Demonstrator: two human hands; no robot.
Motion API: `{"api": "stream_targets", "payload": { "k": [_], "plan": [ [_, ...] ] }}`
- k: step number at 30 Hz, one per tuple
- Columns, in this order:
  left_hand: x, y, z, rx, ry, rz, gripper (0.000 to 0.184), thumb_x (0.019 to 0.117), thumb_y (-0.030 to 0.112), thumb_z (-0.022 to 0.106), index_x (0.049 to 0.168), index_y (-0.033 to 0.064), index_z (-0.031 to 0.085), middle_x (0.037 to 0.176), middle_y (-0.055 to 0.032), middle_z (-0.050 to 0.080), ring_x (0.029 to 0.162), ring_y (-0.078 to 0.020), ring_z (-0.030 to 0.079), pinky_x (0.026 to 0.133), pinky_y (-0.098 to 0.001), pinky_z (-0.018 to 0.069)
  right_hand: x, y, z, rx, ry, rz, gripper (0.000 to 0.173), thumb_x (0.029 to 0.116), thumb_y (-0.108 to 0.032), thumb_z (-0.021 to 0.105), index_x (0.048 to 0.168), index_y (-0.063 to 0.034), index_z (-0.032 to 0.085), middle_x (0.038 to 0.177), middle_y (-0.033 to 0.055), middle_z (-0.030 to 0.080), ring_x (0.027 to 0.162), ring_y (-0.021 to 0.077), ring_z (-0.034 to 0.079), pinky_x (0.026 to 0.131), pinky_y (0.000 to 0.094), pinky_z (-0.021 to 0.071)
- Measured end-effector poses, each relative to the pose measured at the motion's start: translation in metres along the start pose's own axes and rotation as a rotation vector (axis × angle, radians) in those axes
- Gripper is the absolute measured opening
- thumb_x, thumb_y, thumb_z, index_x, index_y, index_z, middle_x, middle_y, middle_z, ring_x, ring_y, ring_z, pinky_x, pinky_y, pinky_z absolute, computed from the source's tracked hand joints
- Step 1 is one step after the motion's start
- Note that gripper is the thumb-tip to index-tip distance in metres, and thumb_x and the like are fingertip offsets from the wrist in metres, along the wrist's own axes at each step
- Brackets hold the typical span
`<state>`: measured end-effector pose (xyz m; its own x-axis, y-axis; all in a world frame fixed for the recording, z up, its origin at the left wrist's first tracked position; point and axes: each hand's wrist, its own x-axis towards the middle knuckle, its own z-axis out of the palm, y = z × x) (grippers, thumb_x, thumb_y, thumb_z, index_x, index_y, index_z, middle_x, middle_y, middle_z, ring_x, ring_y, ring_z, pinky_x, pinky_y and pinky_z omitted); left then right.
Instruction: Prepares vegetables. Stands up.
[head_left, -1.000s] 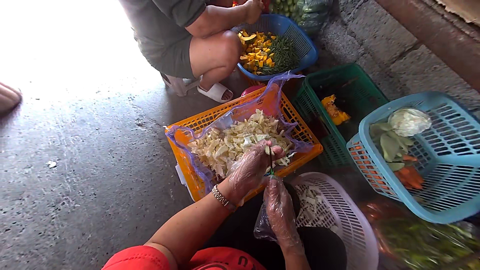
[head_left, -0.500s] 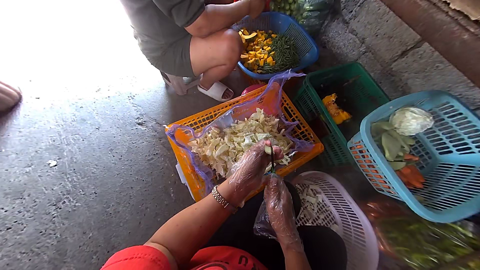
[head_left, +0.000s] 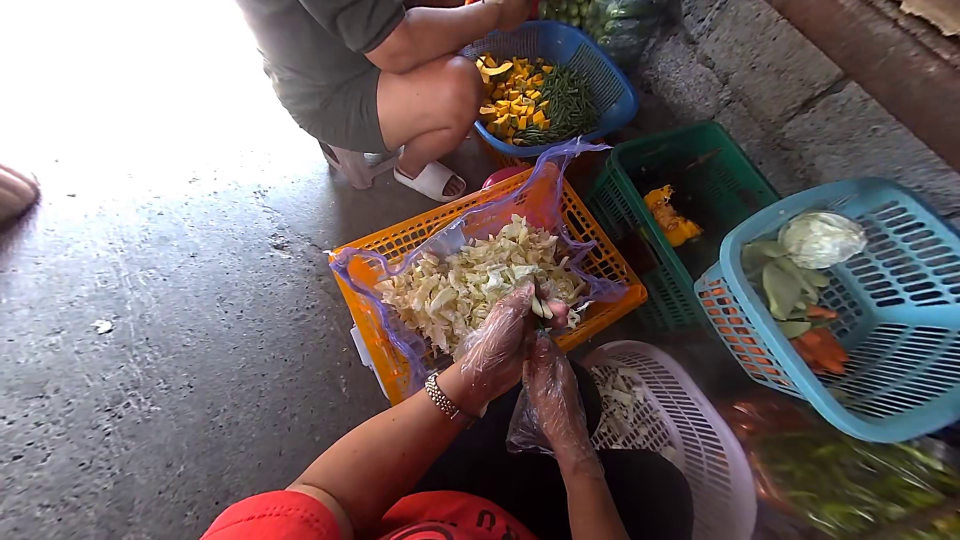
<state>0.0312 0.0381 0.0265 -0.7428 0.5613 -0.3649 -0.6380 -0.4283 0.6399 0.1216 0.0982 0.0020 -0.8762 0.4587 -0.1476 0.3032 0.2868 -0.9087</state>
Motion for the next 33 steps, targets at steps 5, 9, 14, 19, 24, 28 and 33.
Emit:
{"api": "stream_targets", "payload": {
  "k": [5, 9, 14, 19, 24, 28, 33],
  "plan": [
    [0.005, -0.002, -0.01, 0.081, -0.026, 0.012, 0.04, 0.1124, 0.02, 0.02, 0.105, 0.0048, 0.056, 0.082, -0.0017, 0.068, 0.077, -0.0092, 0.067, 0.071, -0.0222, 0.0544, 0.003, -0.002, -0.001, 0.08, -0.052, 0.043, 0.043, 0.1115, -0.022, 0.03, 0.122, 0.0071, 0.06, 0.099, 0.0077, 0.063, 0.089, 0.0018, 0.057, 0.084, 0.0196, 0.0478],
    [0.007, -0.001, -0.017, 0.071, -0.038, -0.001, 0.04, 0.112, 0.019, 0.02, 0.104, 0.0053, 0.056, 0.08, -0.0015, 0.068, 0.078, -0.01, 0.067, 0.075, -0.0233, 0.055, 0.006, -0.004, -0.002, 0.022, -0.123, 0.079, 0.045, 0.112, -0.024, 0.029, 0.122, 0.0055, 0.062, 0.097, 0.0085, 0.062, 0.087, 0.0062, 0.057, 0.083, 0.0239, 0.0485],
    [0.011, -0.001, -0.026, 0.074, -0.06, -0.002, 0.042, 0.1123, 0.02, 0.018, 0.106, 0.0054, 0.057, 0.083, -0.0021, 0.069, 0.079, -0.0107, 0.068, 0.075, -0.0242, 0.0559, 0.013, -0.004, -0.001, 0.031, -0.176, 0.099, 0.044, 0.1124, -0.023, 0.027, 0.118, 0.0043, 0.062, 0.093, 0.0056, 0.058, 0.079, 0.006, 0.053, 0.076, 0.0231, 0.0469],
    [0.016, 0.0, -0.041, 0.3, -0.198, 0.129, 0.049, 0.1111, 0.031, 0.017, 0.125, -0.0011, 0.052, 0.099, -0.0047, 0.072, 0.096, -0.0138, 0.069, 0.093, -0.0326, 0.0538, 0.014, -0.01, 0.002, -0.074, -0.142, 0.101, 0.043, 0.1118, -0.028, 0.034, 0.117, 0.0049, 0.061, 0.093, 0.0105, 0.061, 0.083, 0.0121, 0.058, 0.08, 0.0307, 0.0492],
    [0.021, 0.003, -0.039, 0.334, -0.104, 0.11, 0.039, 0.1112, 0.02, 0.027, 0.113, -0.0011, 0.06, 0.09, -0.0057, 0.073, 0.085, -0.0128, 0.07, 0.085, -0.0289, 0.0563, 0.019, -0.011, 0.003, -0.151, -0.169, 0.095, 0.045, 0.1118, -0.029, 0.033, 0.118, 0.0045, 0.061, 0.096, 0.0138, 0.064, 0.089, 0.0181, 0.062, 0.083, 0.0364, 0.0504],
    [0.023, 0.004, -0.037, 0.276, -0.036, 0.062, 0.038, 0.1115, 0.018, 0.027, 0.108, -0.0014, 0.06, 0.09, -0.0064, 0.072, 0.085, -0.0135, 0.071, 0.085, -0.0283, 0.0568, 0.021, -0.01, 0.004, -0.178, -0.196, 0.118, 0.045, 0.1121, -0.029, 0.033, 0.12, 0.0048, 0.061, 0.101, 0.017, 0.065, 0.094, 0.0216, 0.063, 0.087, 0.0387, 0.0499],
    [0.028, 0.0, -0.036, 0.274, 0.097, 0.014, 0.037, 0.1124, 0.019, 0.03, 0.121, -0.006, 0.056, 0.096, -0.0091, 0.07, 0.086, -0.0131, 0.069, 0.082, -0.0273, 0.0562, 0.029, -0.016, 0.001, -0.282, -0.259, 0.158, 0.045, 0.1117, -0.029, 0.036, 0.133, 0.0056, 0.055, 0.115, 0.0232, 0.066, 0.111, 0.0299, 0.065, 0.099, 0.0436, 0.0481]
  ]
}}
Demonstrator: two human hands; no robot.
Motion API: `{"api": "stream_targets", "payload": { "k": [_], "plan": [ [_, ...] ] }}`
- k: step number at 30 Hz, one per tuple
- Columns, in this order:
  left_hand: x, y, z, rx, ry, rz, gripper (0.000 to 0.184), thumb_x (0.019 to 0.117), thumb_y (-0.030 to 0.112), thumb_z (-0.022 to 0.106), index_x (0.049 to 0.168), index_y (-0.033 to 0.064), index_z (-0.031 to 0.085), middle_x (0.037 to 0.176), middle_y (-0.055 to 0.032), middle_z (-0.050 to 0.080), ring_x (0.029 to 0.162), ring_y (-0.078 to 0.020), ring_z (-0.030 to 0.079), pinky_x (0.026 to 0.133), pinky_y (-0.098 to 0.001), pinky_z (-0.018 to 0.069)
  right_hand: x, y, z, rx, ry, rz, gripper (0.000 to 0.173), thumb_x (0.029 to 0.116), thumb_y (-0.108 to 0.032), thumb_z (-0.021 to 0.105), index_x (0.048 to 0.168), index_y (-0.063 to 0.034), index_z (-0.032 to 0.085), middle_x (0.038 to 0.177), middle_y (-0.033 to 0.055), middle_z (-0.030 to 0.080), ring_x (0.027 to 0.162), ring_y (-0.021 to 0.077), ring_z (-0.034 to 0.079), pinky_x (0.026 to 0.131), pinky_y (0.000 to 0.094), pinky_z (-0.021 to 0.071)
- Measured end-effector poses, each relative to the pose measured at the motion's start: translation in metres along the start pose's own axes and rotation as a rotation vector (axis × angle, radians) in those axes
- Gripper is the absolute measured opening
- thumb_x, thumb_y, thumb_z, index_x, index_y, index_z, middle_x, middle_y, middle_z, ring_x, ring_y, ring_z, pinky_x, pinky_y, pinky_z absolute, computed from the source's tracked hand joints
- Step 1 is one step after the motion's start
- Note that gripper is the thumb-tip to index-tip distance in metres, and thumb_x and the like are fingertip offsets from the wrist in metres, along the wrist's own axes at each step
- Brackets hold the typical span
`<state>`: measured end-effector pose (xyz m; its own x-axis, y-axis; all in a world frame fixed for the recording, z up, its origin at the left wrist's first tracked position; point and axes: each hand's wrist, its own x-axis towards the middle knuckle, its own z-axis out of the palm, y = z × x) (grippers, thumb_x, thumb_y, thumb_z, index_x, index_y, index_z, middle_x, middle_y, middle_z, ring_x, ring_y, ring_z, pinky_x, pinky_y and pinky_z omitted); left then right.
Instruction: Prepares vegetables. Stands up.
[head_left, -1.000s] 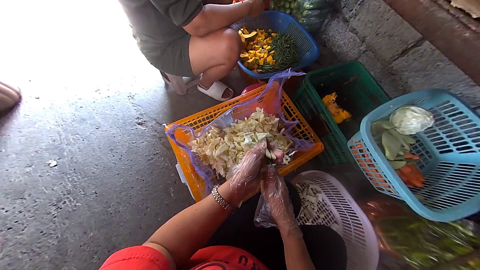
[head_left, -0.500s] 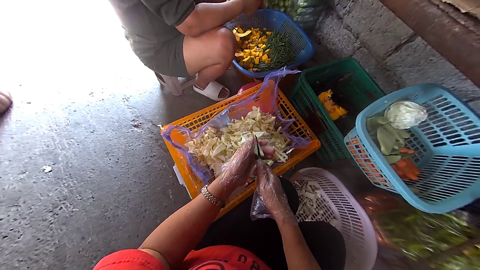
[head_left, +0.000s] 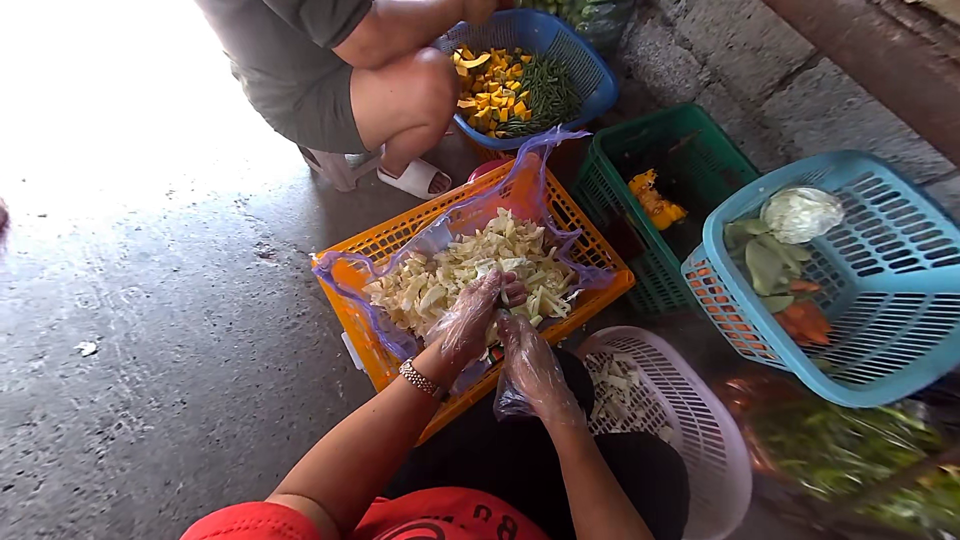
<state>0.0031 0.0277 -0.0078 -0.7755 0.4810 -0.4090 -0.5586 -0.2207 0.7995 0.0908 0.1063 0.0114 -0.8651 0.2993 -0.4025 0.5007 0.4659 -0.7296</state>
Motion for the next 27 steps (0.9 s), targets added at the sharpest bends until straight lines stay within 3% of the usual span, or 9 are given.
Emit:
{"api": "stream_targets", "payload": {
  "k": [4, 9, 13, 17, 21, 23, 24, 25, 27],
  "plan": [
    [0.0, 0.013, -0.008, 0.247, -0.086, -0.077, 0.038, 0.1097, 0.019, 0.041, 0.142, 0.001, 0.051, 0.125, -0.0109, 0.062, 0.106, -0.0146, 0.06, 0.09, -0.031, 0.0497, 0.001, 0.001, -0.013, 0.003, 0.054, -0.026, 0.045, 0.1117, -0.026, 0.035, 0.132, 0.008, 0.057, 0.118, 0.0253, 0.066, 0.113, 0.0311, 0.064, 0.101, 0.0437, 0.0469],
    [0.001, 0.017, -0.003, 0.24, -0.054, -0.063, 0.028, 0.1048, 0.008, 0.051, 0.13, -0.0021, 0.056, 0.09, -0.0028, 0.062, 0.076, -0.0071, 0.06, 0.074, -0.0233, 0.0525, 0.002, 0.004, -0.021, -0.02, 0.073, -0.009, 0.046, 0.1117, -0.03, 0.036, 0.129, 0.0063, 0.058, 0.114, 0.0232, 0.066, 0.109, 0.0289, 0.064, 0.098, 0.0433, 0.0475],
    [0.004, 0.015, -0.002, 0.301, -0.006, -0.005, 0.026, 0.1041, 0.007, 0.051, 0.129, -0.0007, 0.055, 0.092, -0.0044, 0.062, 0.076, -0.0083, 0.06, 0.074, -0.0239, 0.0521, -0.003, 0.007, -0.022, -0.075, 0.115, -0.023, 0.047, 0.1109, -0.032, 0.038, 0.131, 0.0069, 0.057, 0.111, 0.025, 0.067, 0.107, 0.0324, 0.066, 0.096, 0.0465, 0.0489],
    [0.006, 0.016, 0.0, 0.294, 0.005, -0.024, 0.025, 0.1049, 0.004, 0.047, 0.125, -0.0033, 0.06, 0.083, -0.0017, 0.06, 0.067, -0.0058, 0.056, 0.068, -0.0206, 0.05, -0.001, 0.008, -0.023, -0.138, 0.154, -0.021, 0.046, 0.1106, -0.031, 0.039, 0.128, 0.0072, 0.058, 0.107, 0.025, 0.068, 0.104, 0.0341, 0.067, 0.094, 0.0471, 0.0501],
    [0.003, 0.016, 0.003, 0.333, -0.001, -0.03, 0.023, 0.1061, 0.005, 0.045, 0.116, -0.001, 0.065, 0.08, -0.001, 0.06, 0.065, -0.0055, 0.055, 0.065, -0.0205, 0.0492, 0.015, 0.01, -0.038, -0.049, 0.052, 0.055, 0.049, 0.1122, -0.031, 0.034, 0.135, 0.0059, 0.056, 0.127, 0.0266, 0.062, 0.122, 0.0347, 0.06, 0.107, 0.0488, 0.0427],
    [0.005, 0.017, 0.001, 0.547, -0.042, 0.01, 0.027, 0.106, 0.011, 0.049, 0.125, 0.0051, 0.067, 0.098, -0.0042, 0.065, 0.082, -0.01, 0.059, 0.076, -0.0275, 0.0492, 0.022, 0.021, -0.045, 0.095, 0.004, 0.084, 0.05, 0.1125, -0.034, 0.03, 0.133, 0.0007, 0.059, 0.128, 0.0203, 0.063, 0.117, 0.027, 0.06, 0.103, 0.0454, 0.0448],
    [0.006, 0.021, -0.001, 0.687, -0.087, 0.025, 0.031, 0.1062, 0.016, 0.051, 0.133, 0.0091, 0.064, 0.121, -0.008, 0.066, 0.103, -0.016, 0.061, 0.09, -0.036, 0.0492, 0.022, 0.025, -0.047, 0.172, -0.003, 0.085, 0.049, 0.1125, -0.034, 0.029, 0.133, -0.0011, 0.059, 0.123, 0.0168, 0.063, 0.109, 0.0215, 0.06, 0.098, 0.0405, 0.0466],
    [0.01, 0.022, -0.002, 0.824, -0.132, 0.044, 0.037, 0.1057, 0.021, 0.054, 0.141, 0.0129, 0.06, 0.142, -0.0103, 0.058, 0.124, -0.0227, 0.056, 0.102, -0.0443, 0.0459, 0.02, 0.03, -0.048, 0.243, 0.005, 0.082, 0.047, 0.1125, -0.031, 0.029, 0.132, -0.002, 0.059, 0.116, 0.013, 0.064, 0.099, 0.0158, 0.06, 0.091, 0.0344, 0.048],
    [0.025, 0.016, -0.007, 1.079, -0.168, 0.156, 0.046, 0.1028, 0.025, 0.059, 0.147, 0.0161, 0.055, 0.155, -0.0176, 0.041, 0.137, -0.0356, 0.046, 0.107, -0.0556, 0.0416, 0.018, 0.041, -0.044, 0.409, 0.047, 0.075, 0.043, 0.1125, -0.028, 0.028, 0.129, -0.0019, 0.059, 0.087, 0.0022, 0.054, 0.069, 0.0063, 0.048, 0.067, 0.023, 0.0441]
  ]
}}
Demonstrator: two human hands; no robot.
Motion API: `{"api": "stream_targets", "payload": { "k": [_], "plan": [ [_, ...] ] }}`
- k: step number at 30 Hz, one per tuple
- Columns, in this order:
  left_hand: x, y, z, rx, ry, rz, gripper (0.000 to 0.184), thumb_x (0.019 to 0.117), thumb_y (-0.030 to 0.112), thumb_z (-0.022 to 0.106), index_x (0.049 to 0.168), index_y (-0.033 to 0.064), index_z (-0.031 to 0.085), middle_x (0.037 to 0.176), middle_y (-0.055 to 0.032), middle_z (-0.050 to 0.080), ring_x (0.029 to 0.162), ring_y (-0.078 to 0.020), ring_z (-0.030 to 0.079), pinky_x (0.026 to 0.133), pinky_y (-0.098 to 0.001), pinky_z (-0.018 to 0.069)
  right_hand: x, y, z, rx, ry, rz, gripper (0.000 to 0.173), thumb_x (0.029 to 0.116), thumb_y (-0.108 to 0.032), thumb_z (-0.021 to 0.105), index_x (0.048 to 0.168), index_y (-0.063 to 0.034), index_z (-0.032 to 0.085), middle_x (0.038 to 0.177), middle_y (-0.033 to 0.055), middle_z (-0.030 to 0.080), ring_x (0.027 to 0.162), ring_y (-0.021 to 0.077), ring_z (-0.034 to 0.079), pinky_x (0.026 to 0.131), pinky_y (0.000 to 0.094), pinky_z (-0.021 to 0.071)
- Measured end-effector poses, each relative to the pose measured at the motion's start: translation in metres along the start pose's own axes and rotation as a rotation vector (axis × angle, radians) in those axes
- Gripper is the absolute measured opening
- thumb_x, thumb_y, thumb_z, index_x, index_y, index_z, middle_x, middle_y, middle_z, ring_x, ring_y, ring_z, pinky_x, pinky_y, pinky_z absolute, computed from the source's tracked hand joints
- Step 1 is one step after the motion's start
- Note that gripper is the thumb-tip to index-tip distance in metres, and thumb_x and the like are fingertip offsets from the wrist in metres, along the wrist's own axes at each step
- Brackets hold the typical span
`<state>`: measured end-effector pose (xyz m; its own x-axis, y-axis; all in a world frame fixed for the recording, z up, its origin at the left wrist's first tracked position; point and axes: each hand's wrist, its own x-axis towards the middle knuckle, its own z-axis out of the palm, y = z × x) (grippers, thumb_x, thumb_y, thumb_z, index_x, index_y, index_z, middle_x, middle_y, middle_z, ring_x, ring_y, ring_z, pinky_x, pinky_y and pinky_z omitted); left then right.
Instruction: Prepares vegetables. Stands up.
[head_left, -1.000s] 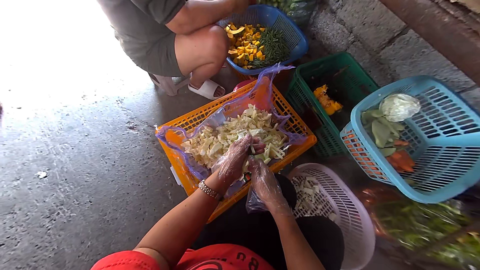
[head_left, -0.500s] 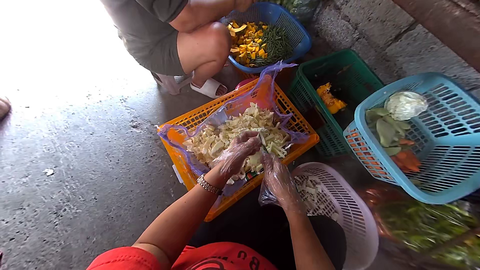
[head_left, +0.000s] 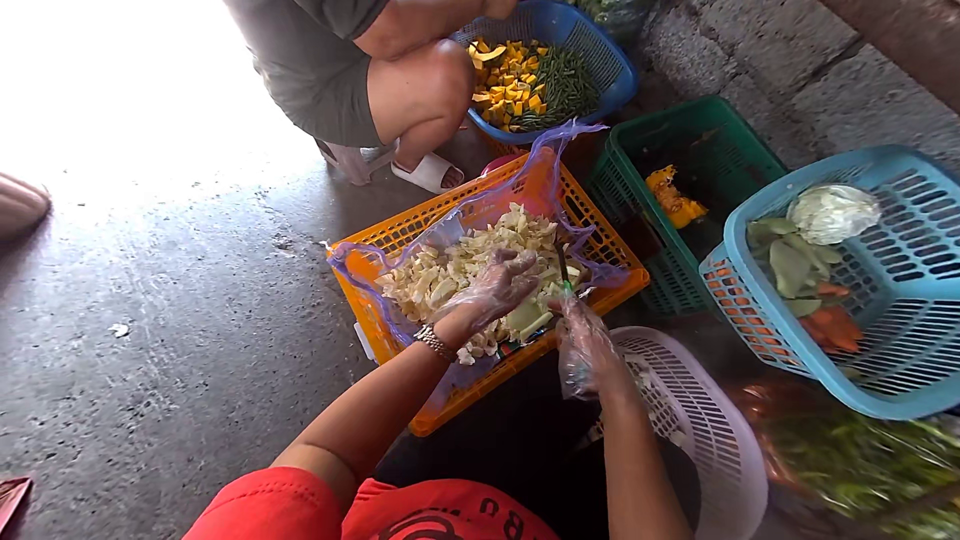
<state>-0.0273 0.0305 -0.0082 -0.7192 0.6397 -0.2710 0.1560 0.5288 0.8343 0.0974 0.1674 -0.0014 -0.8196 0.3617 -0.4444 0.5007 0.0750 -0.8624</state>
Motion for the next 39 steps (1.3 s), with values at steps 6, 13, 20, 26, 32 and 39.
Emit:
{"api": "stream_targets", "payload": {
  "k": [6, 13, 20, 26, 32, 39],
  "plan": [
    [0.024, -0.017, 0.026, 0.647, -0.413, 0.263, 0.029, 0.1001, 0.011, 0.057, 0.127, 0.0106, 0.068, 0.131, -0.0169, 0.063, 0.126, -0.0377, 0.056, 0.106, -0.0637, 0.0364, 0.003, 0.015, -0.003, 0.162, 0.001, -0.024, 0.043, 0.1111, -0.023, 0.038, 0.151, -0.0079, 0.037, 0.088, 0.0013, 0.052, 0.067, 0.0035, 0.048, 0.063, 0.0194, 0.0452],
    [0.038, -0.022, 0.034, 0.881, -0.449, 0.24, 0.058, 0.0907, 0.025, 0.075, 0.143, 0.0104, 0.056, 0.143, -0.0208, 0.054, 0.138, -0.0426, 0.043, 0.114, -0.0696, 0.0213, 0.006, 0.018, -0.001, 0.084, 0.007, -0.088, 0.06, 0.1114, -0.021, 0.036, 0.164, -0.0127, 0.009, 0.099, 0.0116, 0.061, 0.072, 0.0096, 0.058, 0.069, 0.0245, 0.0512],
    [0.035, -0.008, 0.025, 0.912, -0.46, 0.257, 0.042, 0.0897, 0.026, 0.076, 0.127, 0.0089, 0.068, 0.131, -0.0197, 0.062, 0.128, -0.0422, 0.052, 0.113, -0.0692, 0.0225, 0.005, 0.017, 0.001, 0.001, 0.043, -0.087, 0.052, 0.1109, -0.02, 0.038, 0.161, -0.011, 0.025, 0.103, 0.0135, 0.063, 0.076, 0.0126, 0.06, 0.072, 0.0284, 0.0522],
    [0.018, -0.033, -0.012, 0.749, -0.197, 0.355, 0.023, 0.0954, 0.025, 0.067, 0.11, 0.0098, 0.074, 0.115, -0.0179, 0.066, 0.112, -0.0399, 0.06, 0.097, -0.0655, 0.0397, 0.003, 0.013, 0.001, 0.009, 0.029, -0.036, 0.056, 0.1105, -0.023, 0.041, 0.16, -0.0064, 0.022, 0.087, 0.0094, 0.06, 0.068, 0.0111, 0.059, 0.068, 0.0275, 0.0524],
    [0.014, -0.036, -0.002, 0.837, -0.402, 0.339, 0.055, 0.0845, 0.014, 0.08, 0.135, 0.0059, 0.06, 0.137, -0.0203, 0.058, 0.126, -0.0437, 0.053, 0.101, -0.0669, 0.0372, 0.005, 0.017, 0.003, 0.043, 0.033, -0.057, 0.05, 0.1103, -0.021, 0.041, 0.157, -0.0081, 0.03, 0.087, 0.0081, 0.06, 0.065, 0.0095, 0.057, 0.064, 0.0254, 0.0513],
    [0.005, -0.038, 0.008, 0.986, -0.41, 0.404, 0.035, 0.0902, 0.0, 0.067, 0.125, 0.0035, 0.065, 0.128, -0.0236, 0.06, 0.122, -0.0452, 0.054, 0.099, -0.0633, 0.04, 0.002, 0.017, 0.0, 0.091, 0.043, -0.064, 0.048, 0.1099, -0.02, 0.042, 0.155, -0.0055, 0.033, 0.083, 0.006, 0.059, 0.065, 0.0084, 0.057, 0.064, 0.0237, 0.0505]
  ]
}}
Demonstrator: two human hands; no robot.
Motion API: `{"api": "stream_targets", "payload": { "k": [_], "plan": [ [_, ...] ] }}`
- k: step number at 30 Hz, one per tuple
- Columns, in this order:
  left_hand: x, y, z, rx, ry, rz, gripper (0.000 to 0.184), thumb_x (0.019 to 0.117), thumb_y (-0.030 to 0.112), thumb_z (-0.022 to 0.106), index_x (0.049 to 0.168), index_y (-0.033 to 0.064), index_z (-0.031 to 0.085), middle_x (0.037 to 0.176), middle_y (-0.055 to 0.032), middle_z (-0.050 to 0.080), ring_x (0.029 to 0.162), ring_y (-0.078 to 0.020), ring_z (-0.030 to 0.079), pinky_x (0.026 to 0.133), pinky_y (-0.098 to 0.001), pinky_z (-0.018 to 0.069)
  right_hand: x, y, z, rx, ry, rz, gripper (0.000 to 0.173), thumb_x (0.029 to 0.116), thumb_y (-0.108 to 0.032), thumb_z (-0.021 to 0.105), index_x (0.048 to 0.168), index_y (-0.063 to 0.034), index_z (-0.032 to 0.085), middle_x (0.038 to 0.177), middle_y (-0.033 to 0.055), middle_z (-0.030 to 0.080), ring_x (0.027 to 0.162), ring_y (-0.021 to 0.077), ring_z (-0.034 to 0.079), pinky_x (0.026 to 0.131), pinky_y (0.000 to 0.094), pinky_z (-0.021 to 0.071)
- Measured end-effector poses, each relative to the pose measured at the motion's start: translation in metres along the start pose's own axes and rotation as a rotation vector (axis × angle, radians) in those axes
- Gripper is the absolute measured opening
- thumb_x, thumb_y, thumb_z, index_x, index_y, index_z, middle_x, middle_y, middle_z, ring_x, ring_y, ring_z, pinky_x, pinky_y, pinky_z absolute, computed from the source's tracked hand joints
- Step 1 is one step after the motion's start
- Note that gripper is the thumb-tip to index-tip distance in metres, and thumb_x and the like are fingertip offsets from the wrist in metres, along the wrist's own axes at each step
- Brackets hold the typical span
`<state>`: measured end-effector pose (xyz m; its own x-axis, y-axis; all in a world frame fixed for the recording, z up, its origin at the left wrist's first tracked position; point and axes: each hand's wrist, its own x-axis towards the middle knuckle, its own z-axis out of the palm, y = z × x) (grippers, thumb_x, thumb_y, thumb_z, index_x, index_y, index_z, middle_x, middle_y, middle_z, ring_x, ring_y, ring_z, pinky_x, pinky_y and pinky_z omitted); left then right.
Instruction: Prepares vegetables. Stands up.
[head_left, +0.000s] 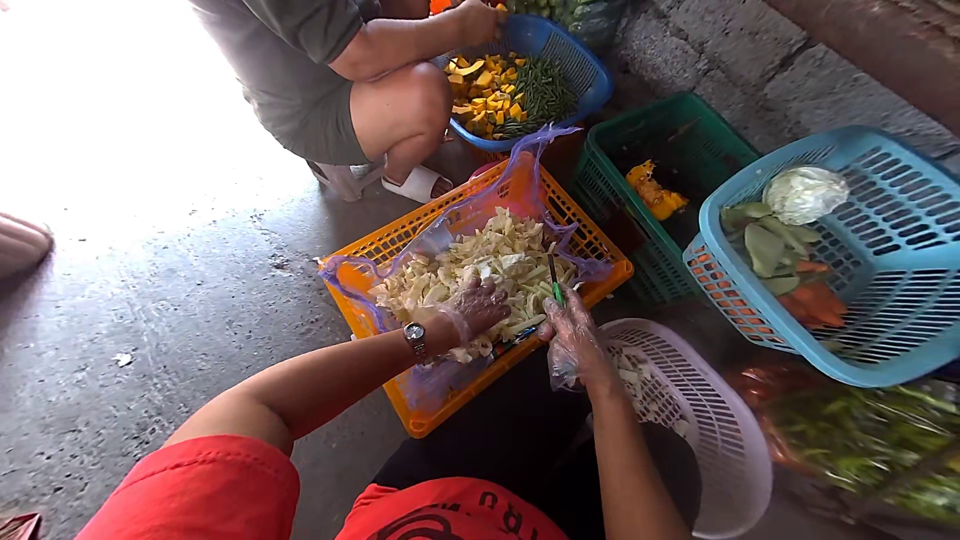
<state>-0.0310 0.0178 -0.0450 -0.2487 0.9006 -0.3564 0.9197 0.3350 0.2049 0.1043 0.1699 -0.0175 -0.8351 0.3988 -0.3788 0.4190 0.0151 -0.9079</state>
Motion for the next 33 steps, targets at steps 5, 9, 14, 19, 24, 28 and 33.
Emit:
{"api": "stream_targets", "payload": {
  "k": [5, 9, 14, 19, 24, 28, 33],
  "plan": [
    [-0.02, 0.003, 0.01, -0.102, -0.076, -0.126, 0.031, 0.0988, 0.009, 0.058, 0.129, 0.0004, 0.057, 0.119, -0.0239, 0.065, 0.112, -0.044, 0.062, 0.106, -0.063, 0.0357, 0.001, 0.0, 0.002, -0.001, -0.008, 0.0, 0.047, 0.1098, -0.021, 0.043, 0.154, -0.0066, 0.035, 0.081, 0.0047, 0.058, 0.064, 0.0079, 0.056, 0.063, 0.023, 0.05],
    [-0.024, -0.009, 0.01, -0.185, -0.199, -0.234, 0.039, 0.0979, 0.017, 0.062, 0.135, 0.0037, 0.058, 0.125, -0.0267, 0.063, 0.115, -0.0487, 0.06, 0.099, -0.0668, 0.043, -0.001, -0.001, 0.002, 0.028, 0.002, -0.004, 0.046, 0.1097, -0.02, 0.043, 0.153, -0.0062, 0.037, 0.08, 0.0046, 0.058, 0.063, 0.0076, 0.057, 0.062, 0.0223, 0.0503],
    [-0.046, -0.033, -0.029, -0.785, 0.235, -0.379, 0.031, 0.1012, 0.016, 0.063, 0.127, -0.0012, 0.063, 0.121, -0.0233, 0.064, 0.111, -0.0348, 0.063, 0.099, -0.0525, 0.0477, -0.003, -0.001, 0.0, 0.026, 0.031, -0.009, 0.043, 0.1097, -0.021, 0.043, 0.15, -0.0045, 0.039, 0.077, 0.0025, 0.057, 0.063, 0.0072, 0.056, 0.063, 0.023, 0.0502],
    [-0.042, -0.013, -0.031, -1.459, 0.581, -0.418, 0.028, 0.1084, 0.019, 0.047, 0.133, 0.0054, 0.048, 0.106, -0.007, 0.062, 0.088, -0.009, 0.062, 0.079, -0.0273, 0.0538, -0.015, -0.005, 0.008, 0.049, 0.01, -0.112, 0.049, 0.1098, -0.025, 0.039, 0.152, -0.0011, 0.035, 0.083, 0.0034, 0.06, 0.068, 0.009, 0.057, 0.067, 0.0268, 0.0521],
    [-0.025, 0.019, -0.025, -1.719, 0.785, -0.285, 0.042, 0.1038, 0.014, 0.039, 0.146, 0.0084, 0.04, 0.113, -0.0087, 0.061, 0.087, -0.0121, 0.064, 0.074, -0.0277, 0.0556, -0.041, -0.008, 0.027, -0.143, 0.139, -0.347, 0.052, 0.109, -0.028, 0.034, 0.148, 0.0044, 0.044, 0.098, 0.0113, 0.064, 0.074, 0.0086, 0.056, 0.071, 0.0272, 0.0506],
    [-0.023, 0.035, -0.031, -1.801, 0.835, -0.287, 0.039, 0.1047, 0.008, 0.036, 0.141, 0.0025, 0.05, 0.106, -0.0068, 0.063, 0.078, -0.009, 0.062, 0.069, -0.0242, 0.0542, -0.057, -0.007, 0.042, -0.316, 0.248, -0.389, 0.047, 0.1084, -0.028, 0.035, 0.13, 0.0063, 0.061, 0.1, 0.0169, 0.069, 0.084, 0.0183, 0.065, 0.08, 0.0363, 0.0539],
    [-0.031, 0.036, -0.033, -1.88, 0.846, -0.27, 0.032, 0.1053, 0.006, 0.04, 0.132, 0.0012, 0.056, 0.087, -0.0023, 0.063, 0.067, -0.0065, 0.06, 0.063, -0.0205, 0.0531, -0.055, -0.011, 0.052, -0.378, 0.25, -0.375, 0.04, 0.1077, -0.024, 0.041, 0.124, 0.0046, 0.064, 0.092, 0.0155, 0.068, 0.081, 0.0207, 0.066, 0.077, 0.0386, 0.0544]
  ]
}}
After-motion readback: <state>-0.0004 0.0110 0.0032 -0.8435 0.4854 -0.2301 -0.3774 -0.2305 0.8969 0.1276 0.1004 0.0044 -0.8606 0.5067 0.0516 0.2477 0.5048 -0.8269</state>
